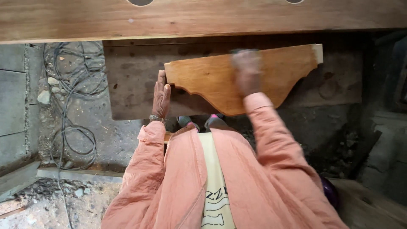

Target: The person sands a curved wooden piece using a sanding block held in their right hand while stabilizing the wood with their left hand. They work on the flat surface and edges of the wood, which rests on a larger wooden board.

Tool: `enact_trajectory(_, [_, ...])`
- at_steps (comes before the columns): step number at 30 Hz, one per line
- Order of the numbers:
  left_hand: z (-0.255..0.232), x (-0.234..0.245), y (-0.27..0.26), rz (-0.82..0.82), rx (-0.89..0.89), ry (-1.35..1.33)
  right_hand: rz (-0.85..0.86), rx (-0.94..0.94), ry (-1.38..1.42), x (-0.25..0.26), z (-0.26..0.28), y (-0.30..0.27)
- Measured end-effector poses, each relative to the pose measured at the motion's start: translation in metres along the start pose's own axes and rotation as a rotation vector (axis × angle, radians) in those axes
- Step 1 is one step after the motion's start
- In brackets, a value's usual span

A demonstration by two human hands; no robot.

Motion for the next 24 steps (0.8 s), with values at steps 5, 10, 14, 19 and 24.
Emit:
enact_trajectory(5, [0.005,-0.006,-0.002,0.047,0.044,0.125,0.051,0.237,0.289,-0.003,0.257,0.022])
enact_trajectory(10, [0.014,-0.004,0.003,0.022,-0.083,-0.038,0.066,0.194,0.260,-0.026,0.252,0.021])
enact_trajectory(14, [0.008,-0.001,-0.002,0.063,-0.112,-0.003,-0.039,0.148,0.204,0.020,0.136,0.038])
enact_trajectory(19, [0.009,-0.003,-0.001,0.051,-0.128,-0.022,-0.151,0.138,-0.243,0.061,-0.120,-0.019])
enact_trajectory(24, [0.010,0.001,-0.001,0.061,-0.135,-0.034,-0.037,-0.448,-0.297,0.053,-0.264,-0.043])
Point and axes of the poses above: each hand's wrist, its own y-axis towards the middle knuckle, its own x-axis out of the back of the hand, z = x × y, the point moved 8 cm from there along y, towards the middle knuckle, and after that the axes turned 11 degrees about -z, right-handed, at the moved point
